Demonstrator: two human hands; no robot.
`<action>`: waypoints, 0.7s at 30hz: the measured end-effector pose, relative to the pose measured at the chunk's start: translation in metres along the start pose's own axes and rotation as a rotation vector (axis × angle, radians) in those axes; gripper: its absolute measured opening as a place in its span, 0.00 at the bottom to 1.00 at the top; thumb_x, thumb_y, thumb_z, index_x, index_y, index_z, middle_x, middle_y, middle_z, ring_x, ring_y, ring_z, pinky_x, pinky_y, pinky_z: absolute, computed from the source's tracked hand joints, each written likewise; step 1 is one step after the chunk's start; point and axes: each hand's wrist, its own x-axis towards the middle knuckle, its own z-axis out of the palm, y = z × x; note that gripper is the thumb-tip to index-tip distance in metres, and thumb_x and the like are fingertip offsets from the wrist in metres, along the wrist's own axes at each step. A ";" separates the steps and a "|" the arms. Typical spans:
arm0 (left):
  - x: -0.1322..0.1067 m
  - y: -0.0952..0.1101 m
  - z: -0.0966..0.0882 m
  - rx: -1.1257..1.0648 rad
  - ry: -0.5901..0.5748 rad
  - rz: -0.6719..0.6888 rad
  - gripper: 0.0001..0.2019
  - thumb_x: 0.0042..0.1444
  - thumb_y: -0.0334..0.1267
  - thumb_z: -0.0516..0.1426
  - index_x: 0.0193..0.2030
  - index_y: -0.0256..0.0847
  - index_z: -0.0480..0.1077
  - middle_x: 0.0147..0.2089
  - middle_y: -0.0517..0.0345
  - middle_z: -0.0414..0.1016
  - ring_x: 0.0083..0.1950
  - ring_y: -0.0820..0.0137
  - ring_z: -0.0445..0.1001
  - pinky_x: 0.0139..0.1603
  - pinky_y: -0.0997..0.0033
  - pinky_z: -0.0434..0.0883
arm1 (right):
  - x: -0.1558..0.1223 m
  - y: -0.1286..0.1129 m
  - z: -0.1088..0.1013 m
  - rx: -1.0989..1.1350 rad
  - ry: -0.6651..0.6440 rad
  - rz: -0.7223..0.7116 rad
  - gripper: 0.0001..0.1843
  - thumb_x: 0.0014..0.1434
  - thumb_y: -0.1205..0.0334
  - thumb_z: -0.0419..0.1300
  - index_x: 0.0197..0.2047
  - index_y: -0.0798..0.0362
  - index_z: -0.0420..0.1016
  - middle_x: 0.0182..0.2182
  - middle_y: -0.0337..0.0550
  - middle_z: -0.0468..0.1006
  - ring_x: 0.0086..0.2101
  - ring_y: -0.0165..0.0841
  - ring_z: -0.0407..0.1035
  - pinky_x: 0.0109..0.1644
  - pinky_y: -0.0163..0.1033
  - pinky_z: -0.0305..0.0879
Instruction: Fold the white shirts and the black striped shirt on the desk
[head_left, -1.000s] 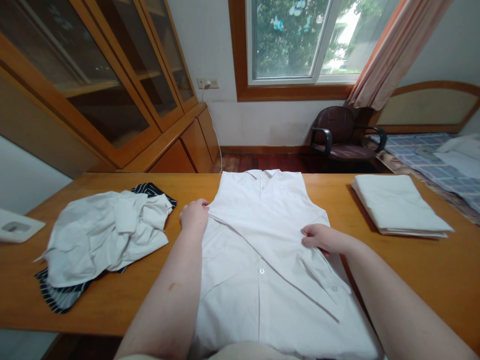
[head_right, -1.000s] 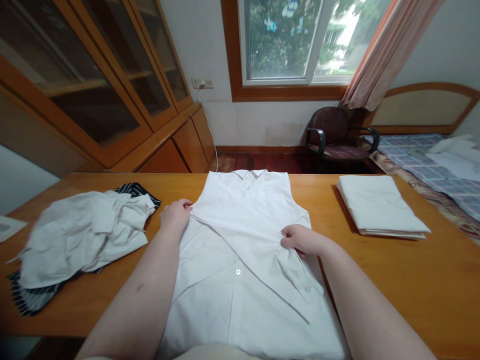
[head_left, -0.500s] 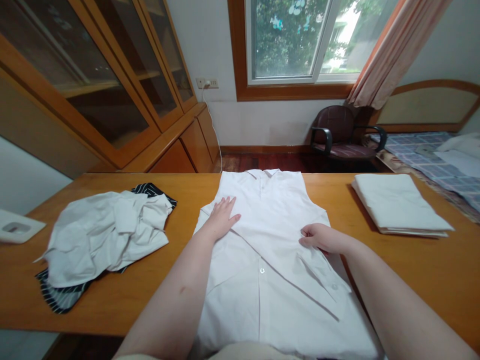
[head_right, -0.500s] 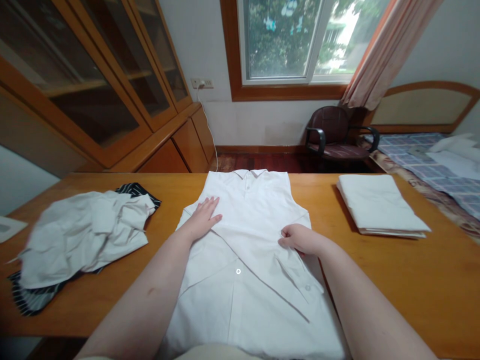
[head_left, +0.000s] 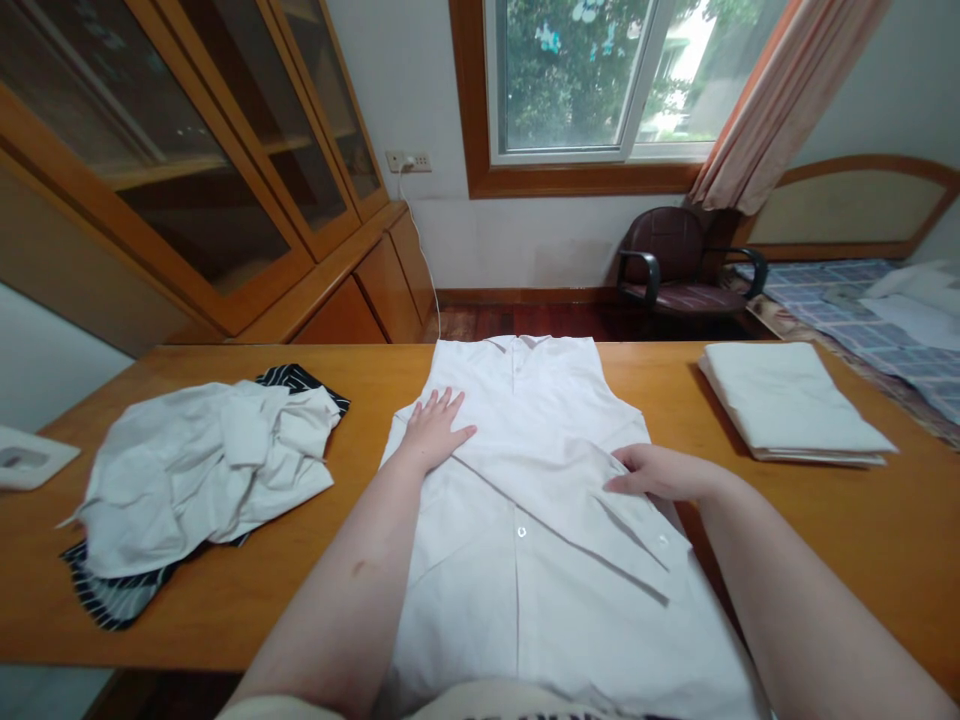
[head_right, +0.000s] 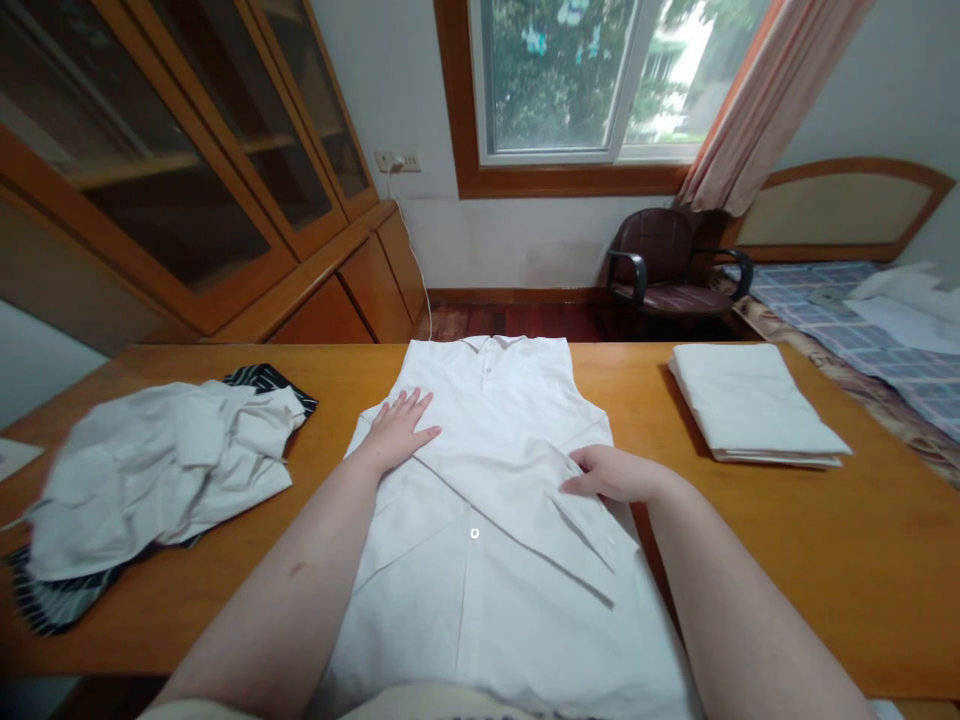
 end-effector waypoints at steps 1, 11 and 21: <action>0.000 -0.001 0.000 -0.002 0.001 -0.006 0.36 0.57 0.59 0.45 0.69 0.45 0.45 0.72 0.54 0.38 0.72 0.57 0.36 0.67 0.52 0.40 | 0.000 0.000 0.000 0.039 0.041 -0.011 0.22 0.49 0.46 0.61 0.41 0.53 0.75 0.38 0.42 0.79 0.36 0.37 0.73 0.37 0.36 0.68; 0.001 -0.001 0.001 0.000 0.014 -0.013 0.36 0.57 0.59 0.45 0.69 0.44 0.46 0.72 0.54 0.39 0.72 0.57 0.37 0.68 0.52 0.40 | 0.002 0.012 -0.003 -0.029 -0.267 0.128 0.23 0.42 0.51 0.66 0.40 0.56 0.74 0.23 0.38 0.76 0.21 0.31 0.68 0.24 0.34 0.65; 0.001 -0.003 0.002 -0.001 0.007 -0.011 0.35 0.59 0.58 0.43 0.69 0.45 0.45 0.72 0.54 0.38 0.72 0.57 0.36 0.68 0.51 0.40 | -0.009 -0.008 -0.006 -0.288 0.321 0.058 0.19 0.54 0.44 0.56 0.33 0.54 0.71 0.26 0.43 0.76 0.25 0.32 0.68 0.28 0.35 0.61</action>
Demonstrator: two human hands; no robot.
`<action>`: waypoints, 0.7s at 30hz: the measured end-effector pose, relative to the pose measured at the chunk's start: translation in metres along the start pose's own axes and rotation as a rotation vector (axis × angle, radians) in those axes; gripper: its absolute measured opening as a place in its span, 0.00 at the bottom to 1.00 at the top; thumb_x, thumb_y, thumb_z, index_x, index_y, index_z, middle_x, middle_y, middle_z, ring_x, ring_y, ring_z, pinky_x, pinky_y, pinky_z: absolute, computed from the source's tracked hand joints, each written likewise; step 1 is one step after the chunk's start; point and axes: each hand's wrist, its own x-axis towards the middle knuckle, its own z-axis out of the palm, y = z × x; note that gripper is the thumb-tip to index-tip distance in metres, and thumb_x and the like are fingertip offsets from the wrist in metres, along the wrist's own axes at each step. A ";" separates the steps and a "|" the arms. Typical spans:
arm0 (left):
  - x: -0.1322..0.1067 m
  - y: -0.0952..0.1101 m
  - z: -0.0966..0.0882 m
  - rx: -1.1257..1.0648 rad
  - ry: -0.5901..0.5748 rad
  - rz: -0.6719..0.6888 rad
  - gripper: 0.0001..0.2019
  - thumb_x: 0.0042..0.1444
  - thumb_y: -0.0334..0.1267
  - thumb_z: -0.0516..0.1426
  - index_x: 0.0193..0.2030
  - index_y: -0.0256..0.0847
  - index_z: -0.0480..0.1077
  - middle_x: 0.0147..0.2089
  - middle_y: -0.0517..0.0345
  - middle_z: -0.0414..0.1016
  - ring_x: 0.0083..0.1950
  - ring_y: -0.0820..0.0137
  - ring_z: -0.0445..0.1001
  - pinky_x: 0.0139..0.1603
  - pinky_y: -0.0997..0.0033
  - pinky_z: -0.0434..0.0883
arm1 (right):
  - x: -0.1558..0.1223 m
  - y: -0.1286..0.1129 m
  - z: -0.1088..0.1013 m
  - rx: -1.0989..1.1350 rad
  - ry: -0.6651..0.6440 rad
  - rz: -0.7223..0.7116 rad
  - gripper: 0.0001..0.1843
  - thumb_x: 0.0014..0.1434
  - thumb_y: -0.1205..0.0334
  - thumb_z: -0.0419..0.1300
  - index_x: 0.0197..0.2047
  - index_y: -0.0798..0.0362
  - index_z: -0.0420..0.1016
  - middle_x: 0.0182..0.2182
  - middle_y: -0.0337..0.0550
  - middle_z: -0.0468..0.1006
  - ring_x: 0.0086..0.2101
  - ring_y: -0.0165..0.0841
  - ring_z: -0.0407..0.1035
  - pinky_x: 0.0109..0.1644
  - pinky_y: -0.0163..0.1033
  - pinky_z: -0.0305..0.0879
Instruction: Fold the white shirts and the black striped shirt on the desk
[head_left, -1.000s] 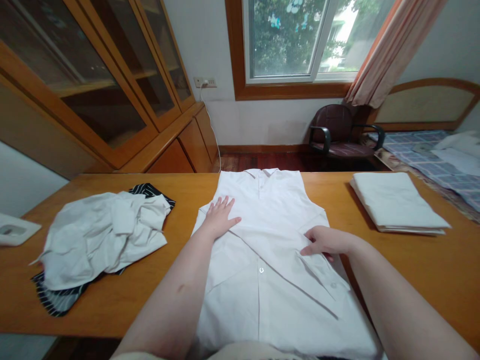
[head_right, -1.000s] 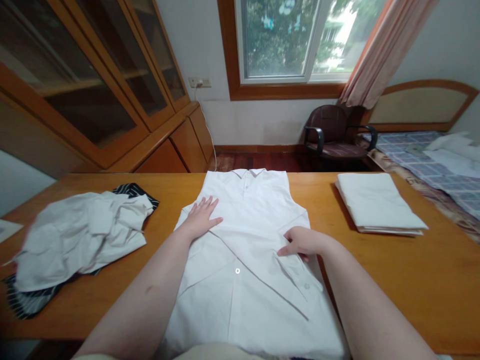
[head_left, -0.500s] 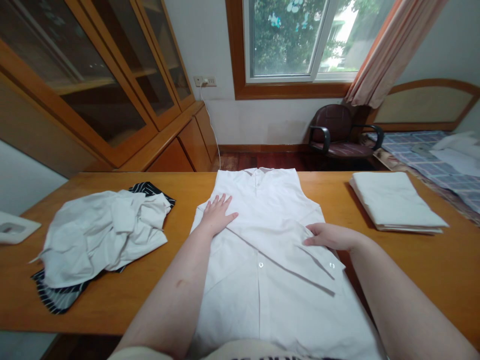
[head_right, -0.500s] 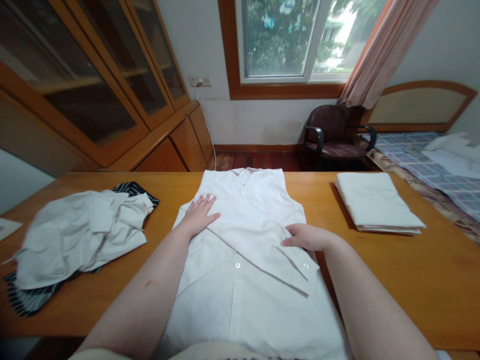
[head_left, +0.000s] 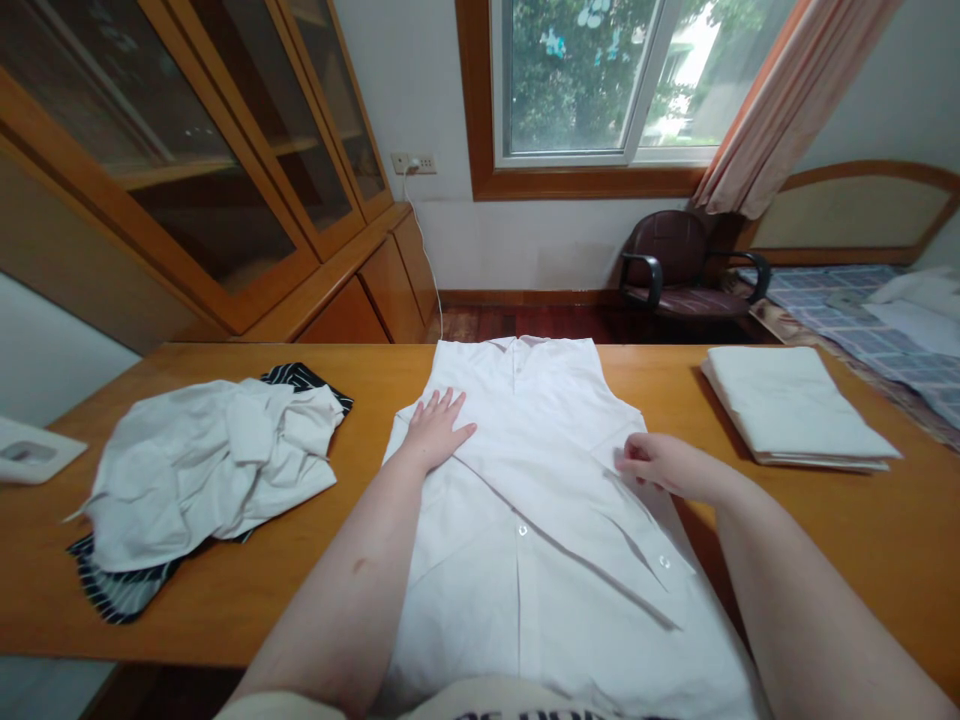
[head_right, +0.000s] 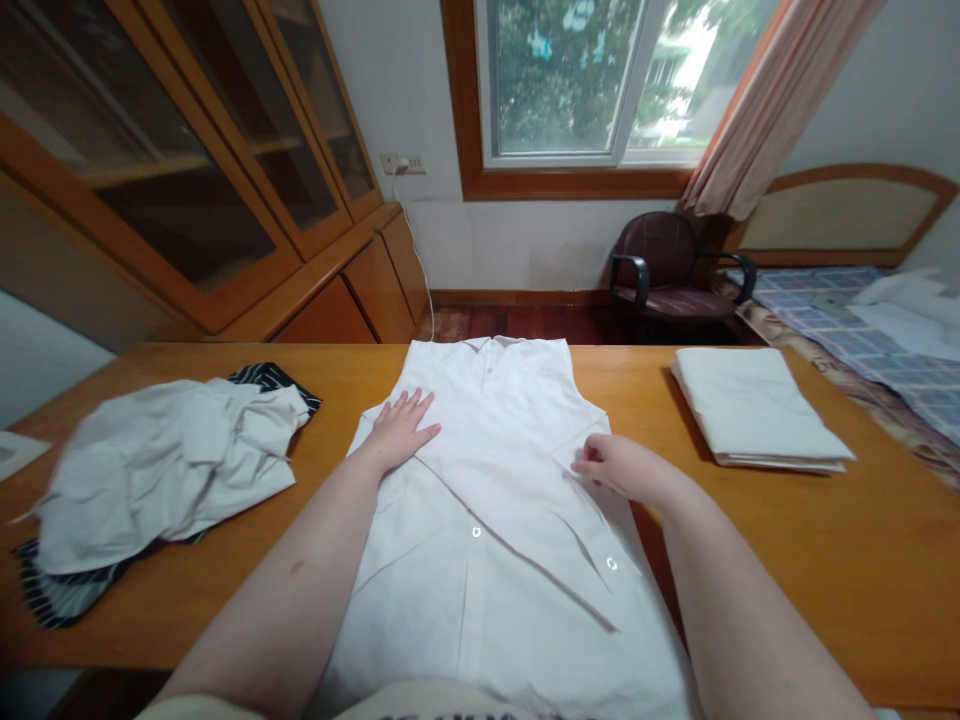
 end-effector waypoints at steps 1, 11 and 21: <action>0.000 0.000 0.000 -0.004 -0.001 0.002 0.34 0.59 0.57 0.42 0.69 0.45 0.45 0.72 0.54 0.38 0.72 0.57 0.36 0.68 0.51 0.40 | 0.000 -0.003 0.000 -0.005 0.119 -0.046 0.19 0.55 0.45 0.54 0.35 0.54 0.71 0.29 0.44 0.76 0.27 0.33 0.69 0.30 0.36 0.63; 0.001 0.000 0.000 0.003 -0.004 -0.004 0.34 0.59 0.57 0.43 0.69 0.45 0.45 0.72 0.55 0.38 0.72 0.58 0.36 0.68 0.51 0.40 | 0.006 -0.036 0.062 -0.117 0.064 -0.665 0.33 0.61 0.51 0.52 0.67 0.51 0.51 0.66 0.50 0.50 0.64 0.39 0.45 0.66 0.49 0.46; 0.001 -0.001 0.001 -0.023 0.007 0.004 0.35 0.58 0.58 0.43 0.69 0.45 0.46 0.72 0.54 0.39 0.72 0.57 0.37 0.68 0.51 0.40 | 0.009 -0.036 0.078 -0.422 -0.024 -0.634 0.51 0.50 0.36 0.58 0.69 0.50 0.44 0.68 0.54 0.34 0.66 0.48 0.29 0.66 0.56 0.29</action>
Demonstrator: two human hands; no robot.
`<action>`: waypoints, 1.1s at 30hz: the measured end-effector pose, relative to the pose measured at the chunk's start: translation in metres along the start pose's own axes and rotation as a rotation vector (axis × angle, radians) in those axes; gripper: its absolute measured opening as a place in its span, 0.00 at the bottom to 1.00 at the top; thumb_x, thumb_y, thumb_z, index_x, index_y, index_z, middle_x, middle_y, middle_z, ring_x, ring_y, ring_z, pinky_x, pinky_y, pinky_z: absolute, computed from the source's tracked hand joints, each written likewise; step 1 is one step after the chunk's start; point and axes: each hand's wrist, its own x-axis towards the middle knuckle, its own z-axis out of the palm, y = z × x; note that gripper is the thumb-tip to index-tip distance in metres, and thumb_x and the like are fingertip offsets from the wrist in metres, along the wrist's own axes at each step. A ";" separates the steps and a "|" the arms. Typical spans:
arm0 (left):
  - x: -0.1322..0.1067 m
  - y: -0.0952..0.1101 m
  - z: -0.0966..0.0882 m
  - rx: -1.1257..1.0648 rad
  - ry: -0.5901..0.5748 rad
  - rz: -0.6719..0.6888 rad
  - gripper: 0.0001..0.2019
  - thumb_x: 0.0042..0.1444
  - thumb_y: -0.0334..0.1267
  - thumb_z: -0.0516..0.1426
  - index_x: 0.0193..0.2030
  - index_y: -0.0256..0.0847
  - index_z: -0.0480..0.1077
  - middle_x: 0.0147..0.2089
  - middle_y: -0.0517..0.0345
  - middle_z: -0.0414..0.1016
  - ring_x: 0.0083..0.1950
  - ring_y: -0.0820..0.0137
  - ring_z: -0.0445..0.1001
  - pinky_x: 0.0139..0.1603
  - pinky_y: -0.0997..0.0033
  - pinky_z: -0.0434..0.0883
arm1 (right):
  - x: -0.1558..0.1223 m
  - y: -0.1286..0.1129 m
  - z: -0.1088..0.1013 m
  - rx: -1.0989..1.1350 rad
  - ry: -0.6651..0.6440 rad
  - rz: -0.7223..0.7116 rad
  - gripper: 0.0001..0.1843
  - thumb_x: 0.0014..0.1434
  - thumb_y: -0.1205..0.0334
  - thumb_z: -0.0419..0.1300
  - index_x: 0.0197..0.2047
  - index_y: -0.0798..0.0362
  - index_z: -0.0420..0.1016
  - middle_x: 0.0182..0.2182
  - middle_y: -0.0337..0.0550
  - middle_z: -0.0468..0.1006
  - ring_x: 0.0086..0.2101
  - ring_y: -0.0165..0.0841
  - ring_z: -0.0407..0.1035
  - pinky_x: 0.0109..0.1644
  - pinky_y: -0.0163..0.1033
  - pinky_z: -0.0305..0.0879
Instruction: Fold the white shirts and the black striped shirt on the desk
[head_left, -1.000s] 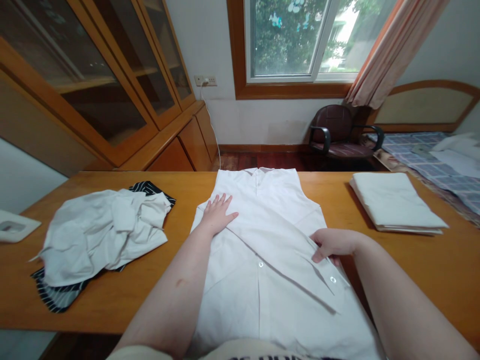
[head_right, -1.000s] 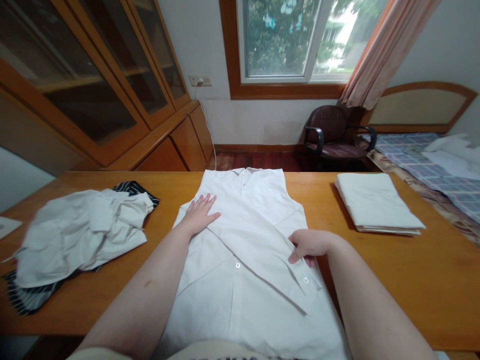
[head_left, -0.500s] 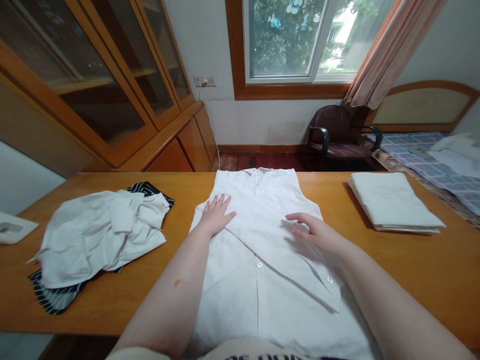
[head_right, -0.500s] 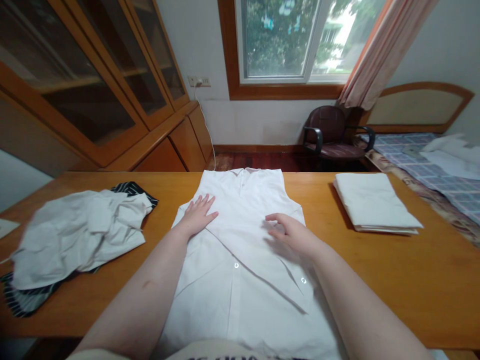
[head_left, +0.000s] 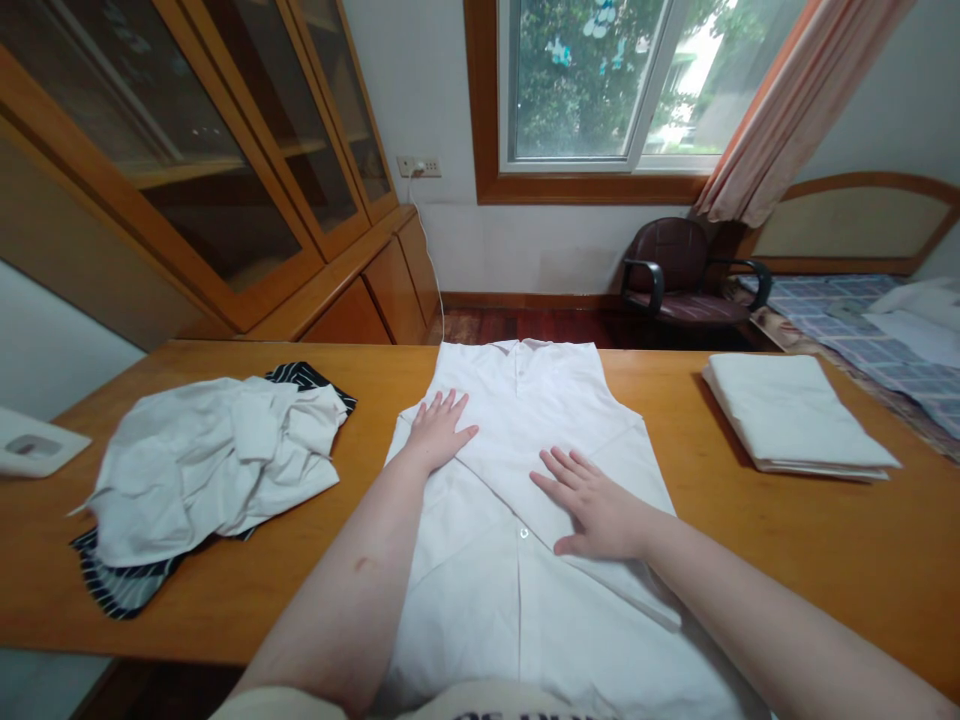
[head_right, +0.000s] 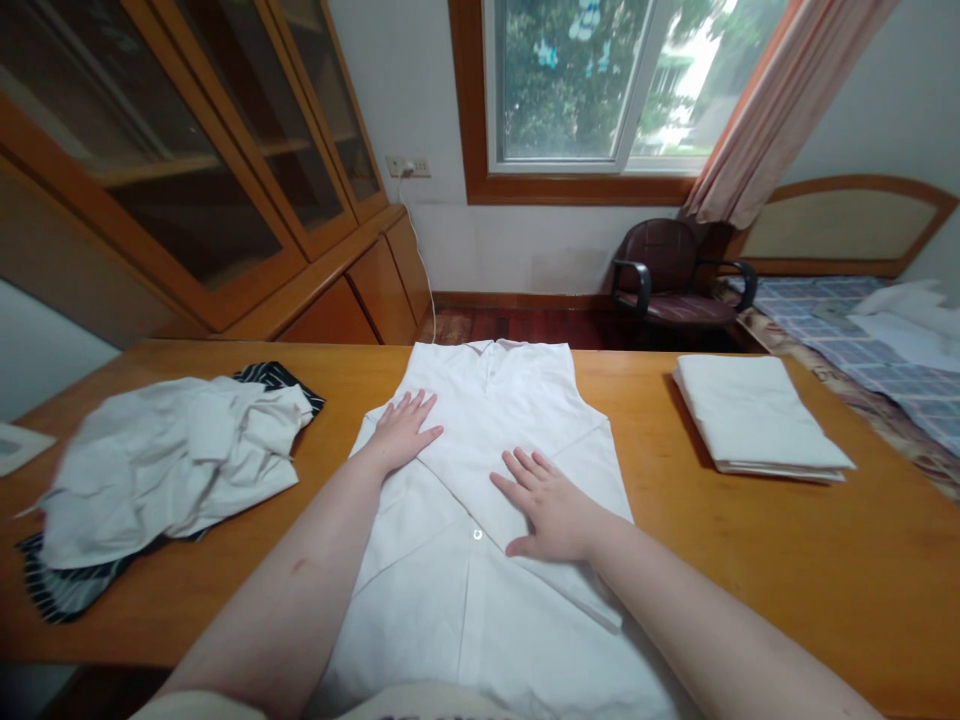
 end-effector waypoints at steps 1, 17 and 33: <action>0.000 0.000 0.000 -0.001 0.000 -0.001 0.35 0.58 0.58 0.44 0.69 0.45 0.46 0.72 0.54 0.39 0.72 0.57 0.37 0.68 0.51 0.40 | -0.002 -0.001 0.001 -0.017 0.007 -0.006 0.50 0.51 0.36 0.57 0.69 0.49 0.44 0.68 0.54 0.35 0.66 0.49 0.30 0.66 0.58 0.27; 0.000 -0.001 0.001 -0.011 0.010 0.002 0.34 0.58 0.58 0.44 0.69 0.46 0.47 0.72 0.54 0.39 0.72 0.58 0.37 0.67 0.51 0.39 | -0.067 -0.011 0.027 -0.083 0.098 0.074 0.49 0.51 0.33 0.54 0.69 0.45 0.44 0.67 0.54 0.40 0.65 0.53 0.38 0.64 0.64 0.33; -0.001 0.000 0.001 -0.010 0.013 0.004 0.36 0.57 0.58 0.46 0.69 0.45 0.46 0.72 0.53 0.40 0.72 0.58 0.37 0.67 0.51 0.40 | -0.032 -0.029 -0.023 0.068 0.088 0.225 0.42 0.56 0.39 0.53 0.68 0.50 0.50 0.68 0.52 0.43 0.65 0.46 0.38 0.66 0.55 0.38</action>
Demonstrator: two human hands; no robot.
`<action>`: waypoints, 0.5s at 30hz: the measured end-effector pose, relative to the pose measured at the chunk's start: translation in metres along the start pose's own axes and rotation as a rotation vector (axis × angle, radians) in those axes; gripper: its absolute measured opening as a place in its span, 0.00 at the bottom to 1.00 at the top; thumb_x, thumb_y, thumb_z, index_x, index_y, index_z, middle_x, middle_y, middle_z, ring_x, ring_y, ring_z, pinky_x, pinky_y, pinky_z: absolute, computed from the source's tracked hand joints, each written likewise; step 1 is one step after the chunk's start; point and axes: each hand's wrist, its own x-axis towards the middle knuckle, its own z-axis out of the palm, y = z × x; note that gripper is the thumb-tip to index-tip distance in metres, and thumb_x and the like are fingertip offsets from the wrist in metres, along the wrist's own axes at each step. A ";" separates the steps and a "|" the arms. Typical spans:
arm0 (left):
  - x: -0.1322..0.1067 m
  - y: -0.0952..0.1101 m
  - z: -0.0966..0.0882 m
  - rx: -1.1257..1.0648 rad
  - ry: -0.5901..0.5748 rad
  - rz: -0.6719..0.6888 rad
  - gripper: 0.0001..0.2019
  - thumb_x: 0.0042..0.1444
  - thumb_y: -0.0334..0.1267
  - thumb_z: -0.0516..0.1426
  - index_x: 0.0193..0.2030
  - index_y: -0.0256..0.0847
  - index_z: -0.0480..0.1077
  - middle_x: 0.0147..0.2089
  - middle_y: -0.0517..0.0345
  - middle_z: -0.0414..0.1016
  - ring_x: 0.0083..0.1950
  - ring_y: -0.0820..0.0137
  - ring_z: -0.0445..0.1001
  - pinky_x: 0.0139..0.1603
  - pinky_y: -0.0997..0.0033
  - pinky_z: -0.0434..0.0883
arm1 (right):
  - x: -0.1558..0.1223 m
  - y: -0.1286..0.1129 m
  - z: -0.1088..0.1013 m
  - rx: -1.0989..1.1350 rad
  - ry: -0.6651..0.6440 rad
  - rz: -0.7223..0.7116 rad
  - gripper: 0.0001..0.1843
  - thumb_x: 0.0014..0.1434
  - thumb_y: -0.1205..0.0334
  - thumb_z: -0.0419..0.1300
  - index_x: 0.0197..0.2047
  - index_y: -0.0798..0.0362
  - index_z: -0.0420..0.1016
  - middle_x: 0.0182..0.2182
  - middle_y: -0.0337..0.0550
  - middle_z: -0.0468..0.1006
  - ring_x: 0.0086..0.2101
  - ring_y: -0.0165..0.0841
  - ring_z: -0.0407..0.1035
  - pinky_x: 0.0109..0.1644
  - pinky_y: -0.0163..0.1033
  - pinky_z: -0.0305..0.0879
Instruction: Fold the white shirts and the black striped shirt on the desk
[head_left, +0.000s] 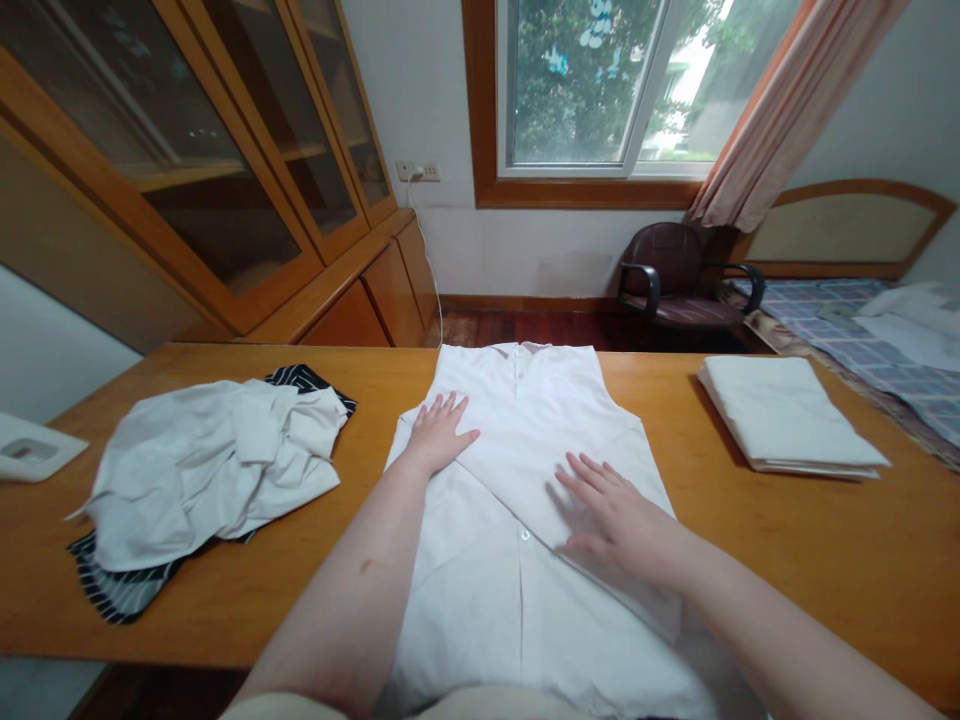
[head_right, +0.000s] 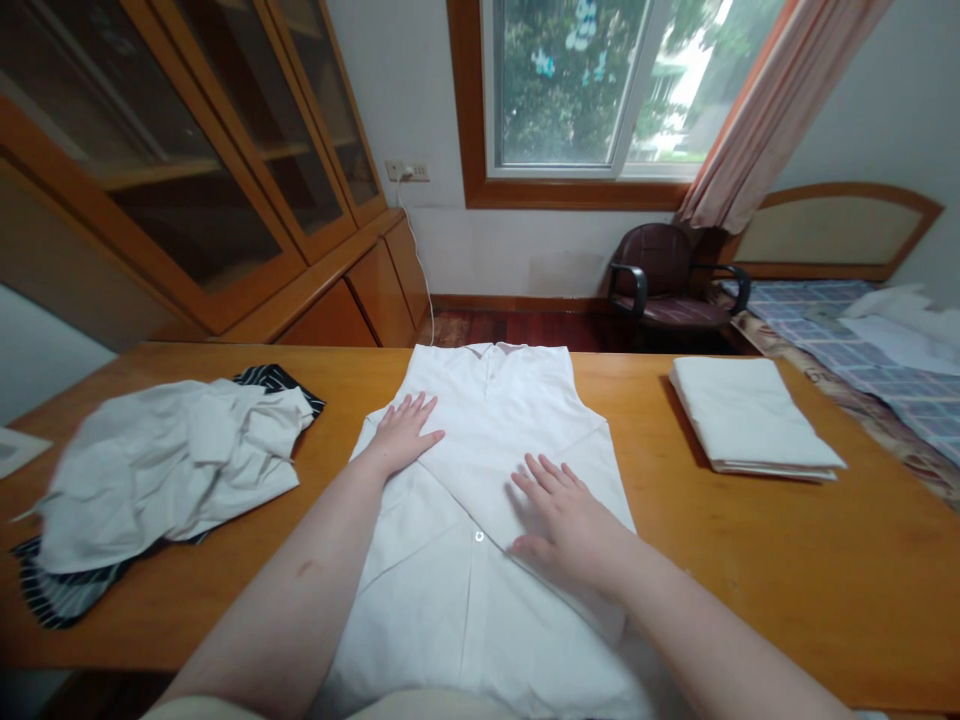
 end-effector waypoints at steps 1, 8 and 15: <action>0.000 0.000 0.000 -0.002 -0.004 0.001 0.36 0.57 0.58 0.46 0.69 0.45 0.46 0.72 0.53 0.40 0.72 0.58 0.37 0.67 0.51 0.40 | 0.009 -0.004 -0.001 -0.006 -0.004 0.026 0.42 0.56 0.39 0.53 0.68 0.51 0.51 0.67 0.53 0.42 0.65 0.47 0.38 0.66 0.54 0.40; 0.001 0.000 0.003 -0.002 0.071 -0.051 0.36 0.58 0.57 0.46 0.68 0.40 0.48 0.72 0.47 0.40 0.71 0.57 0.38 0.67 0.55 0.43 | 0.067 -0.019 0.022 -0.054 0.073 0.086 0.43 0.58 0.41 0.53 0.68 0.58 0.49 0.67 0.59 0.39 0.65 0.50 0.35 0.65 0.56 0.38; 0.007 -0.003 0.006 0.001 0.077 -0.217 0.40 0.57 0.58 0.45 0.69 0.31 0.45 0.72 0.41 0.38 0.71 0.54 0.36 0.67 0.56 0.45 | 0.075 -0.010 0.042 -0.118 0.104 0.019 0.41 0.61 0.41 0.47 0.69 0.58 0.46 0.67 0.57 0.39 0.66 0.48 0.33 0.66 0.56 0.34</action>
